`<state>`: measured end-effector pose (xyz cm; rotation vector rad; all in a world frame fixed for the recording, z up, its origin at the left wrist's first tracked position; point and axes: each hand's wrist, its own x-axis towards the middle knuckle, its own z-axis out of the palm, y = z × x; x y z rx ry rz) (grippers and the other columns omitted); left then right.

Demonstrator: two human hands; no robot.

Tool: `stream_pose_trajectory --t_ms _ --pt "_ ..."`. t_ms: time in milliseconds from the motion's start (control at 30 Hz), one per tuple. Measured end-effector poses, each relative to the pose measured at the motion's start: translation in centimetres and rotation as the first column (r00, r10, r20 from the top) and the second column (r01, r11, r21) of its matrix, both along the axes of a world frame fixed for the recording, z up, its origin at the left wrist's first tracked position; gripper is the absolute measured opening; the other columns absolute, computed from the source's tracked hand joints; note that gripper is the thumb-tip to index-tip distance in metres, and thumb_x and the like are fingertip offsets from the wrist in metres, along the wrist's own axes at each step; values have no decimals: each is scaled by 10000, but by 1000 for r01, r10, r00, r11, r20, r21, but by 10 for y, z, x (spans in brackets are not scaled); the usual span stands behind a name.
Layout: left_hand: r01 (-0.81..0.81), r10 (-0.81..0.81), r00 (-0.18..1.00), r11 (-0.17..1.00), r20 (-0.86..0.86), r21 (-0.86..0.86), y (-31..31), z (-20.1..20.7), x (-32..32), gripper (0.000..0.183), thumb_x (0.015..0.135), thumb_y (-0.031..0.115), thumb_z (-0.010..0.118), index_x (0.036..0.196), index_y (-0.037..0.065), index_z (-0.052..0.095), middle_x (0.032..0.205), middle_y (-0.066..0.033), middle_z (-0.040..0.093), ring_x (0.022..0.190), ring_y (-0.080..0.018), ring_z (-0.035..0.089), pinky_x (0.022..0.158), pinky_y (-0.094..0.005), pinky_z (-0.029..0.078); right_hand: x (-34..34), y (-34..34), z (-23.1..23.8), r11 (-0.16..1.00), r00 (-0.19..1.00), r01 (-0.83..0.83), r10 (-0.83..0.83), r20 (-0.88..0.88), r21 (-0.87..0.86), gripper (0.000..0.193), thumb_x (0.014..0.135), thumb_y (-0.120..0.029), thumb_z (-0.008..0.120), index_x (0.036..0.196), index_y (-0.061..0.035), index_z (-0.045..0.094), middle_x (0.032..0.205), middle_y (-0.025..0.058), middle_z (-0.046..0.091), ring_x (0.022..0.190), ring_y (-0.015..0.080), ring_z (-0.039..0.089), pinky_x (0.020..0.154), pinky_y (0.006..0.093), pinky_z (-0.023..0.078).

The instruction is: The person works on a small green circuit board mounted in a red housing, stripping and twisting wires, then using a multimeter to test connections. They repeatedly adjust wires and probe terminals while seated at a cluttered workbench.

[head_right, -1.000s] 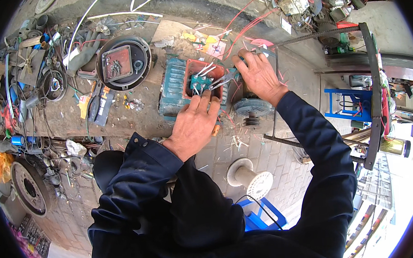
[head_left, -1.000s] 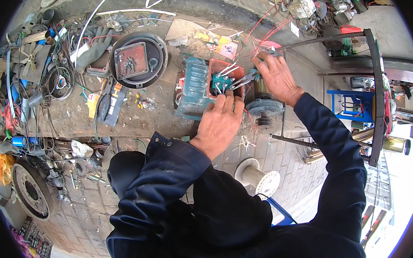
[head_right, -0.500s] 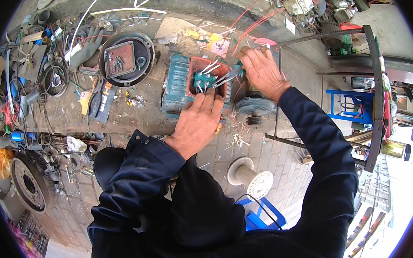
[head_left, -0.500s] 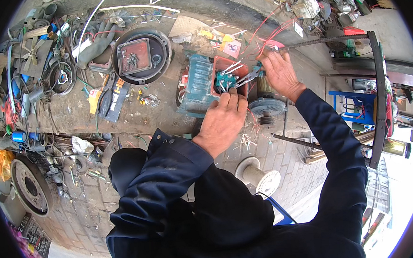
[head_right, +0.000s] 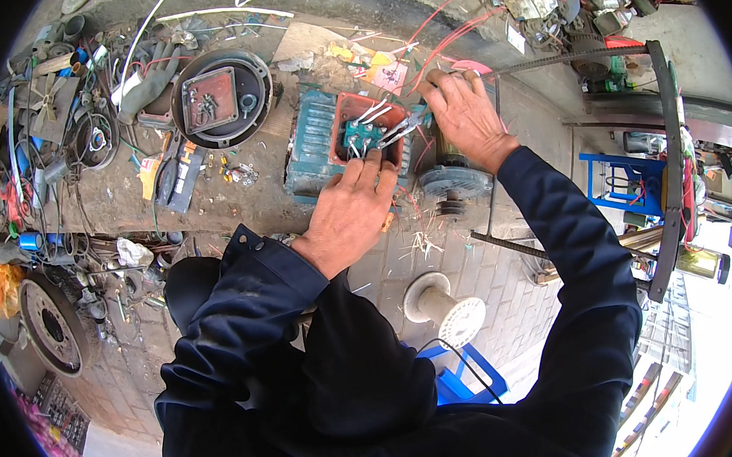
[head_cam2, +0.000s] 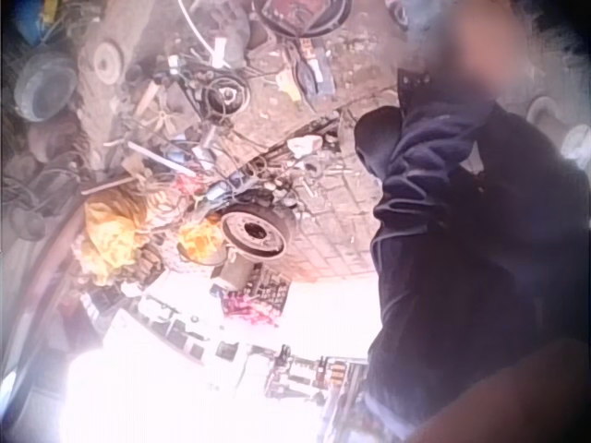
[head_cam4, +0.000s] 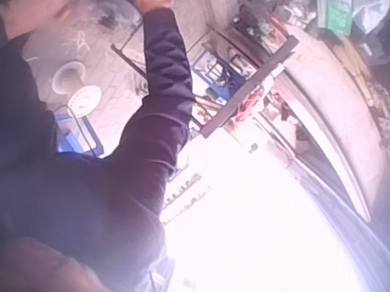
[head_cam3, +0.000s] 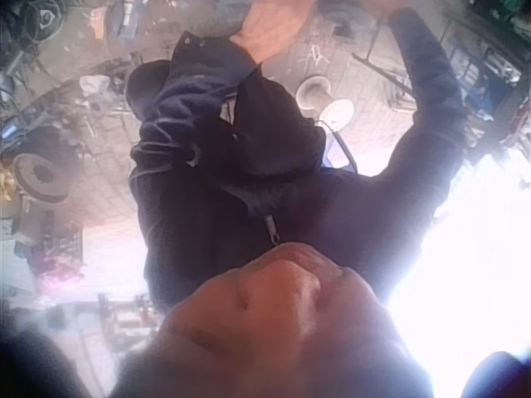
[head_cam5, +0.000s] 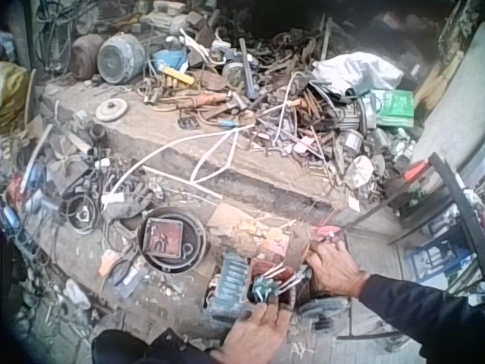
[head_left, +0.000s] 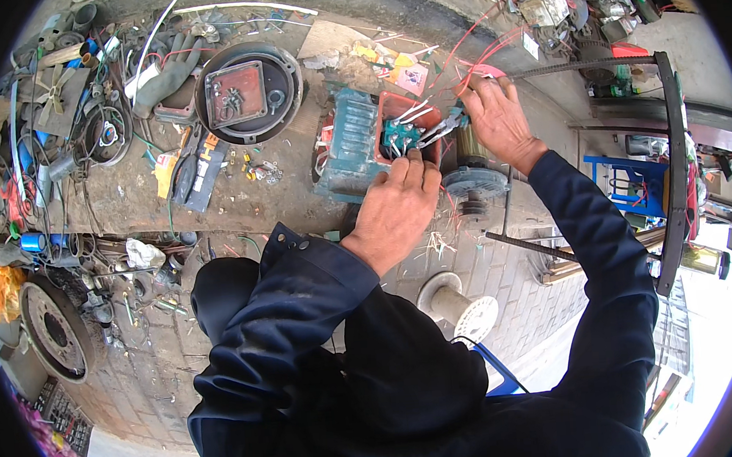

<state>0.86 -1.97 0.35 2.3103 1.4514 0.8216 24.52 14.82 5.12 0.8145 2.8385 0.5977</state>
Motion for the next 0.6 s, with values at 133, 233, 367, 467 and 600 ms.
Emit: stream_pose_trajectory --t_ms 133,233,367,467,600 --pt "-6 6 1000 1000 9 0 0 0 0 552 805 87 737 1328 -49 626 1366 -235 672 1122 -288 667 833 -360 646 1 -1 0 1000 1000 -6 6 -5 3 465 961 -91 597 1424 -98 554 1397 118 577 1282 291 600 1111 498 405" --pt "-8 8 1000 1000 -11 2 -1 -1 1 555 806 100 743 1329 -48 628 1368 -236 673 1121 -285 667 831 -354 645 1 -1 -2 1000 1000 4 -4 6 -6 459 959 -92 599 1417 -101 559 1390 117 579 1280 290 600 1117 499 404" --pt "-24 24 1000 999 5 35 0 -2 2 449 834 137 728 1247 -23 651 1280 -195 680 1088 -257 651 789 -335 630 -1 -4 1 999 999 40 -39 36 -26 436 954 -105 602 1389 -99 576 1365 117 589 1274 293 600 1125 501 406" --pt "-70 71 998 989 0 132 1 -2 3 257 880 186 694 1085 31 689 1102 -108 691 1024 -204 619 718 -307 601 -6 -5 5 999 997 18 -21 76 37 413 952 -137 607 1363 -96 594 1348 111 598 1260 304 600 1117 510 412" --pt "-27 28 1000 999 -11 43 0 -3 3 459 833 143 733 1252 -27 654 1274 -203 681 1085 -262 653 801 -339 629 -11 -1 7 988 992 -78 63 111 134 348 948 -163 607 1284 -77 621 1250 118 619 1188 320 620 1079 503 445"
